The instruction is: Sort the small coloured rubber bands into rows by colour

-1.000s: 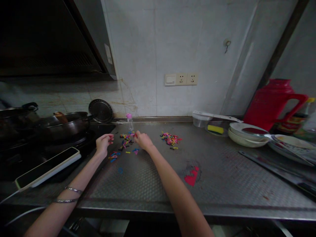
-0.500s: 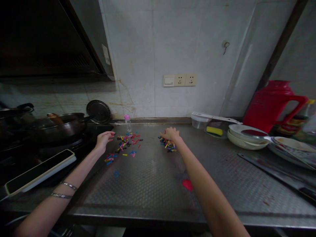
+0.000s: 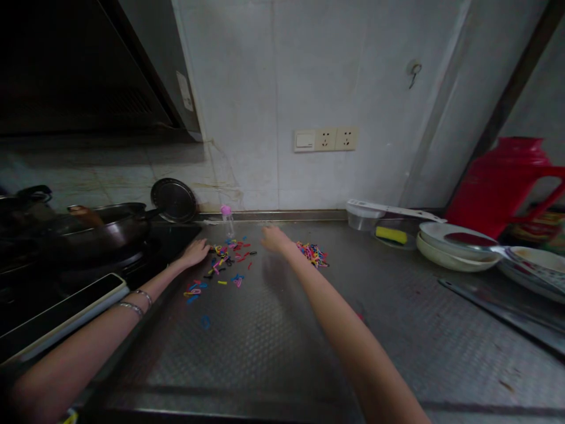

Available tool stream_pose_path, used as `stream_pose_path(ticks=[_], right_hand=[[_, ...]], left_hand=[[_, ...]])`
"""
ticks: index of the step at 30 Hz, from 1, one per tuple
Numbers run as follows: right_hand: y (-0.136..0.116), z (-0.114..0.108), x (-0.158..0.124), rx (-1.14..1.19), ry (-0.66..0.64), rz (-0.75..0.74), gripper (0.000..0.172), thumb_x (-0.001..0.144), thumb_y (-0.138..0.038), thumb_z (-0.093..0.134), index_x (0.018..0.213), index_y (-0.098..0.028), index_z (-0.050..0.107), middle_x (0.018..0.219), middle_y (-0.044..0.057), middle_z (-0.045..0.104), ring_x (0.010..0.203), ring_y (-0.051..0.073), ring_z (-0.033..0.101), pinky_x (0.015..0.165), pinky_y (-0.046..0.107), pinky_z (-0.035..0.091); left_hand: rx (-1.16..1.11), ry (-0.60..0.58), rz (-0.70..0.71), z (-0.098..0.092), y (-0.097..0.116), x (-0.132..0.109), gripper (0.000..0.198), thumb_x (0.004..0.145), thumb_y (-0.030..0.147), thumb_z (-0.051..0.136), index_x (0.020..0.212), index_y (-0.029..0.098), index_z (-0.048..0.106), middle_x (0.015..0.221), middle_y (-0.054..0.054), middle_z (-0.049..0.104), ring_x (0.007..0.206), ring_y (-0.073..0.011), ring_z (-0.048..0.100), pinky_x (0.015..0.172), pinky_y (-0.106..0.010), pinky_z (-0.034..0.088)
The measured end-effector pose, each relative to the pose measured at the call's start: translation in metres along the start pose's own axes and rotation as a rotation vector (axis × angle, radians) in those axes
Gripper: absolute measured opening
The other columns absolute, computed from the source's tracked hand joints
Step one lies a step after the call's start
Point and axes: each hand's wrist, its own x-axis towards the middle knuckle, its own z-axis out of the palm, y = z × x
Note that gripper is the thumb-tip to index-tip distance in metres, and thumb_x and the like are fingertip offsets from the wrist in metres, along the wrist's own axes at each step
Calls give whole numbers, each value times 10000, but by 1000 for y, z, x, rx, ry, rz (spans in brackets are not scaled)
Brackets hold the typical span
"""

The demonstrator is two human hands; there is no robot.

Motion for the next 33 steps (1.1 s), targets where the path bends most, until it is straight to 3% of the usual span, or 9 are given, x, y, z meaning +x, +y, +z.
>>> stream_pose_path(ticks=[4, 8, 12, 17, 19, 21, 25, 30, 33], right_hand=[[-12, 38, 30, 69, -49, -55, 369, 836, -229, 390, 1155, -101, 525, 1203, 148, 531, 1116, 205, 483, 930, 270, 349], [-26, 66, 50, 97, -52, -82, 346, 871, -252, 332, 1098, -111, 550, 1155, 145, 561, 1065, 194, 518, 898, 276, 364], [-35, 78, 61, 107, -31, -85, 389, 883, -346, 318, 1085, -110, 552, 1204, 168, 515, 1101, 213, 482, 920, 325, 339], [-44, 79, 60, 164, -13, -166, 382, 878, -388, 337, 964, -149, 622, 1050, 119, 616, 976, 187, 548, 838, 273, 368], [-49, 78, 54, 247, 2, -235, 365, 870, -380, 362, 895, -158, 650, 933, 89, 658, 856, 163, 579, 750, 231, 383], [-52, 76, 46, 337, 17, -283, 353, 853, -384, 399, 836, -159, 670, 823, 53, 674, 752, 146, 580, 682, 211, 380], [-51, 72, 35, 450, 75, -248, 342, 817, -372, 454, 768, -125, 686, 661, 2, 650, 677, 126, 554, 650, 193, 371], [-41, 71, 43, 390, 174, -195, 304, 830, -298, 414, 914, -135, 657, 950, 58, 654, 880, 156, 562, 763, 214, 380], [-38, 76, 54, 317, 135, -200, 316, 844, -285, 394, 1015, -125, 606, 1079, 112, 604, 999, 175, 530, 847, 245, 365]], left_hand=[[-157, 16, 83, 1, 1, -5, 455, 811, 308, 303, 1121, 78, 545, 1211, -150, 521, 1128, -235, 471, 936, -319, 346], [-425, 84, 129, -6, 11, -18, 378, 783, 331, 338, 917, 153, 643, 971, -62, 653, 933, -195, 574, 842, -282, 408], [-740, 64, 77, -13, 26, -28, 359, 749, 397, 404, 746, 132, 645, 775, -67, 672, 778, -188, 607, 750, -282, 447], [-1099, -21, -32, -21, 40, -28, 416, 734, 474, 438, 763, 97, 610, 568, -63, 613, 550, -169, 596, 585, -278, 466], [-1069, 22, -53, -23, 43, -22, 400, 728, 460, 447, 760, 99, 615, 548, -51, 599, 495, -153, 569, 526, -259, 449], [-894, 104, -60, -23, 45, -15, 335, 717, 401, 471, 717, 107, 631, 559, -53, 605, 507, -153, 561, 517, -246, 435], [-449, 200, -18, -16, 46, -2, 214, 677, 238, 506, 731, 121, 677, 767, -92, 669, 725, -200, 602, 670, -262, 446], [-332, 72, 139, -4, 49, 4, 333, 715, 164, 452, 972, 127, 661, 1012, -91, 647, 943, -211, 578, 859, -277, 409], [-382, 44, 153, -1, 52, 4, 360, 713, 140, 439, 1003, 145, 653, 1027, -68, 646, 944, -196, 581, 887, -276, 401]])
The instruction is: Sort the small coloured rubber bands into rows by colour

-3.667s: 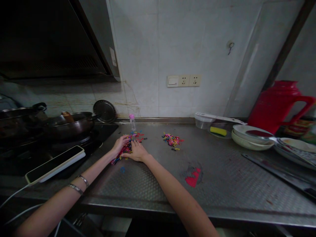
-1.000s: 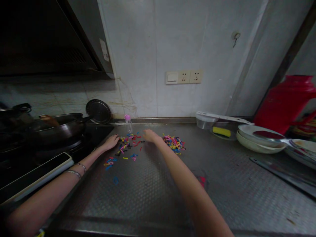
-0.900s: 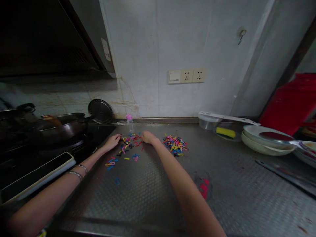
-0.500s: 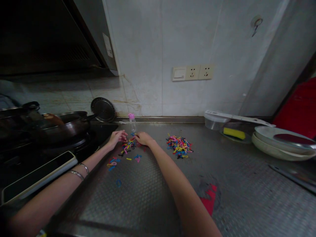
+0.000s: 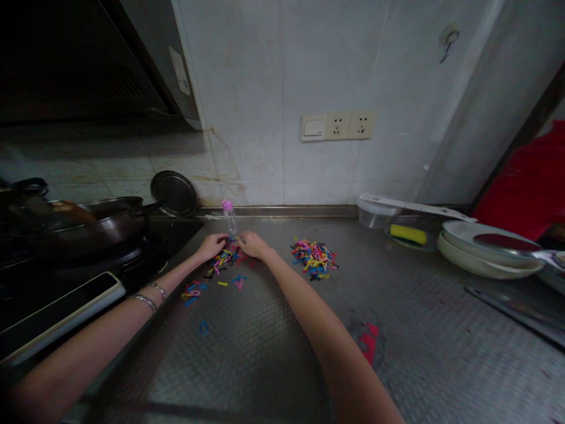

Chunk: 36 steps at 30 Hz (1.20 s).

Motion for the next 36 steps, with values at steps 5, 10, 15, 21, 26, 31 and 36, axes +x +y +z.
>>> stream_pose_path(ticks=[5, 10, 15, 21, 26, 31, 36], right_hand=[[-1, 13, 7, -57, -111, -7, 330, 858, -285, 368, 1075, -126, 558, 1118, 131, 577, 1038, 196, 513, 903, 313, 344], [-10, 13, 1, 63, -99, -86, 332, 853, -254, 356, 1089, -151, 565, 1088, 90, 602, 999, 169, 532, 860, 274, 369], [-22, 2, -15, 244, -57, -62, 316, 856, -269, 347, 972, -169, 624, 963, 47, 647, 870, 150, 569, 786, 248, 396], [-41, -8, -36, 457, -23, -7, 275, 825, -235, 385, 869, -157, 645, 796, 17, 659, 754, 124, 580, 730, 221, 414], [-34, -15, -40, 426, 102, 126, 294, 819, -225, 362, 881, -159, 641, 739, 13, 640, 689, 119, 570, 659, 207, 421], [-17, -24, -43, 313, 189, 248, 330, 852, -278, 327, 882, -168, 637, 890, 35, 649, 837, 145, 556, 762, 223, 395], [-17, -19, -50, 238, 151, 306, 391, 880, -346, 282, 856, -152, 621, 865, 59, 646, 796, 159, 554, 735, 231, 382]], left_hand=[[-148, 20, -56, 0, 6, 0, 328, 658, 102, 441, 859, 160, 694, 867, -38, 686, 829, -178, 605, 831, -277, 436], [-377, 34, -130, -7, 12, -5, 272, 599, 103, 444, 703, 140, 693, 701, -43, 680, 696, -166, 604, 703, -264, 464], [-561, -16, -187, -12, 16, -18, 230, 536, 158, 508, 687, 129, 678, 578, -33, 647, 581, -155, 567, 574, -258, 441], [-737, -101, -193, -12, 24, -34, 307, 534, 177, 440, 748, 117, 653, 545, -42, 625, 535, -151, 566, 557, -267, 441], [-791, -130, -196, -21, 24, -42, 328, 551, 189, 443, 802, 111, 639, 638, -68, 649, 596, -177, 611, 610, -305, 485], [-598, 189, -237, -29, 4, -40, 282, 603, 195, 414, 737, 126, 652, 723, -81, 668, 722, -196, 622, 650, -304, 490], [-314, 153, -149, -25, -10, -43, 280, 674, 220, 463, 842, 164, 681, 967, -61, 665, 979, -214, 566, 889, -311, 403]])
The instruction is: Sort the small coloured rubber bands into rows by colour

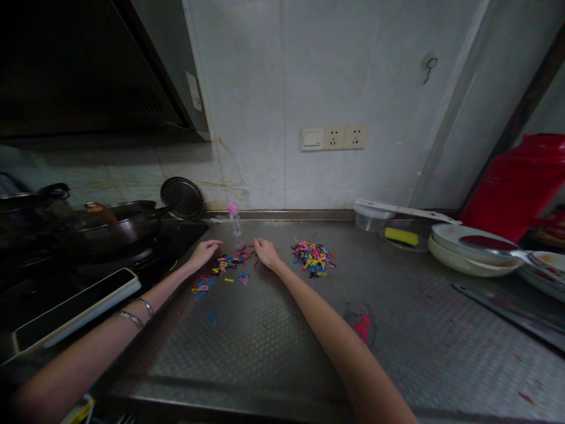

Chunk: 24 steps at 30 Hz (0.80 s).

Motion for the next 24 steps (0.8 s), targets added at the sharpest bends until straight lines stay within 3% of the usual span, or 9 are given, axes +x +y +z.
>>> stream_pose_path(ticks=[4, 8, 11, 15, 18, 24], right_hand=[[-13, 15, -6, 14, -47, -74, 414, 890, -357, 258, 832, -158, 617, 808, 48, 644, 745, 150, 555, 696, 223, 383], [-30, 30, -10, 74, -77, -155, 402, 891, -343, 263, 903, -163, 623, 863, 51, 653, 788, 150, 565, 722, 222, 387], [-36, 34, -8, 121, -50, -184, 386, 887, -334, 283, 954, -168, 624, 921, 43, 654, 828, 149, 567, 749, 215, 388], [-31, 28, 7, 5, 28, -76, 426, 900, -313, 229, 942, -143, 617, 885, 54, 655, 798, 138, 566, 719, 200, 386], [-25, 26, 20, -141, -47, -67, 429, 907, -303, 220, 918, -130, 613, 928, 84, 647, 830, 141, 560, 725, 203, 370], [-25, 39, 17, -187, -215, -131, 393, 886, -347, 317, 810, -133, 638, 882, 108, 664, 813, 167, 585, 723, 221, 376]], left_hand=[[-119, -124, 6, 16, 1, -7, 380, 770, 353, 410, 971, 132, 646, 1053, -87, 634, 1003, -209, 563, 900, -313, 397], [-301, -233, 48, 32, 11, -11, 473, 814, 438, 331, 954, 110, 642, 996, -99, 654, 967, -201, 585, 885, -309, 413], [-396, -214, 15, 30, 23, -17, 496, 826, 452, 303, 939, 98, 631, 862, -103, 680, 857, -202, 623, 825, -319, 444], [-523, -208, -152, 12, 37, -28, 511, 830, 469, 282, 967, 80, 583, 709, -108, 670, 638, -200, 643, 650, -318, 473], [-559, -156, -172, 3, 41, -35, 456, 810, 444, 334, 866, 75, 595, 682, -117, 663, 616, -193, 637, 645, -303, 464], [-527, 117, -184, -5, 35, -42, 371, 770, 363, 379, 719, 98, 633, 749, -120, 678, 747, -209, 630, 747, -329, 448]])
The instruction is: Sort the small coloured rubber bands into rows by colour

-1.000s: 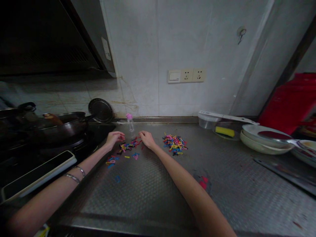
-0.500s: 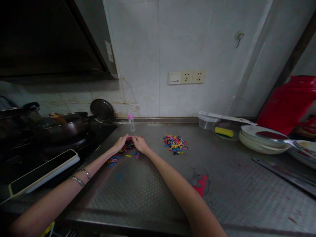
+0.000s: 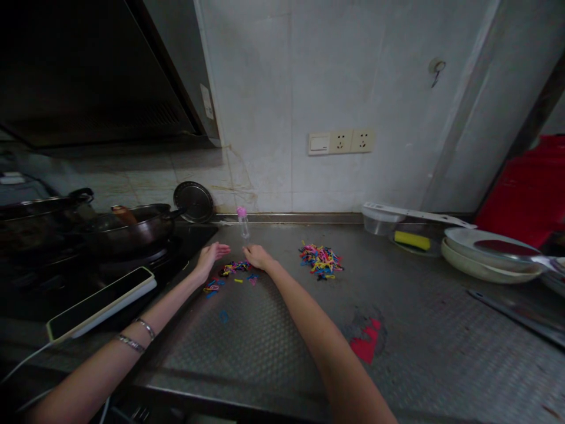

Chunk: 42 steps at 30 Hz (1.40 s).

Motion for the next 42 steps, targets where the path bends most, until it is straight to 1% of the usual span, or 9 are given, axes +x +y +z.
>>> stream_pose_path(ticks=[5, 9, 15, 18, 22, 26, 35, 39, 42], right_hand=[[-15, 6, -20, 3, -41, -202, 438, 893, -392, 284, 905, -134, 637, 943, 102, 657, 853, 170, 588, 753, 243, 397], [-27, 6, -37, 73, -21, -329, 423, 841, -450, 400, 1063, -144, 590, 1057, 90, 624, 960, 171, 563, 828, 253, 398], [-25, -4, -47, 132, 96, -214, 417, 876, -374, 345, 1121, -111, 557, 1149, 112, 579, 1066, 169, 517, 929, 270, 356], [-19, -8, -46, 119, 104, -108, 372, 888, -303, 323, 1089, -107, 567, 1126, 122, 589, 1051, 174, 527, 915, 276, 362], [-20, -3, -46, 93, 70, -97, 328, 895, -265, 305, 977, -127, 590, 1013, 110, 626, 936, 167, 565, 835, 261, 386], [-29, 5, -49, 122, 65, -123, 355, 908, -281, 260, 880, -142, 586, 884, 85, 634, 813, 155, 571, 756, 255, 397], [-36, 14, -51, 277, 122, -64, 347, 887, -290, 307, 1068, -142, 563, 1099, 105, 595, 1039, 169, 527, 903, 284, 370], [-33, 12, -56, 210, 132, -135, 409, 852, -335, 397, 1174, -106, 500, 1189, 141, 536, 1108, 185, 482, 954, 308, 342], [-32, 10, -59, 105, 88, -167, 648, 762, -531, 478, 1235, -89, 442, 1270, 179, 452, 1193, 237, 393, 989, 362, 297]], left_hand=[[5, 90, -29, -12, -1, -10, 328, 740, 309, 389, 686, 109, 643, 802, -117, 679, 826, -208, 618, 822, -331, 423], [-119, 98, -108, -19, 0, -23, 351, 734, 324, 371, 755, 104, 644, 876, -126, 672, 846, -201, 619, 831, -340, 420], [-188, 89, -112, -31, 8, -46, 265, 681, 261, 451, 775, 107, 645, 884, -120, 669, 857, -194, 616, 843, -331, 418], [-167, 163, -113, -32, 7, -56, 220, 657, 192, 482, 772, 119, 654, 864, -96, 671, 834, -184, 618, 867, -337, 407], [-238, 281, -169, -23, 0, -63, 194, 664, 142, 478, 755, 123, 648, 851, -92, 665, 818, -170, 621, 815, -308, 444], [-351, 305, -203, -6, -2, -65, 200, 701, 166, 449, 774, 133, 632, 903, -98, 654, 859, -190, 617, 691, -286, 485], [-603, 348, -268, 35, 9, -49, 209, 731, 168, 383, 746, 127, 587, 893, -109, 638, 862, -159, 618, 846, -283, 446], [-696, 301, -312, 32, 22, -41, 203, 720, 157, 357, 736, 124, 557, 897, -124, 620, 870, -172, 615, 807, -283, 464], [-678, 339, -287, 19, 33, -36, 199, 613, 69, 391, 722, 140, 541, 894, -87, 612, 872, -163, 611, 772, -269, 474]])
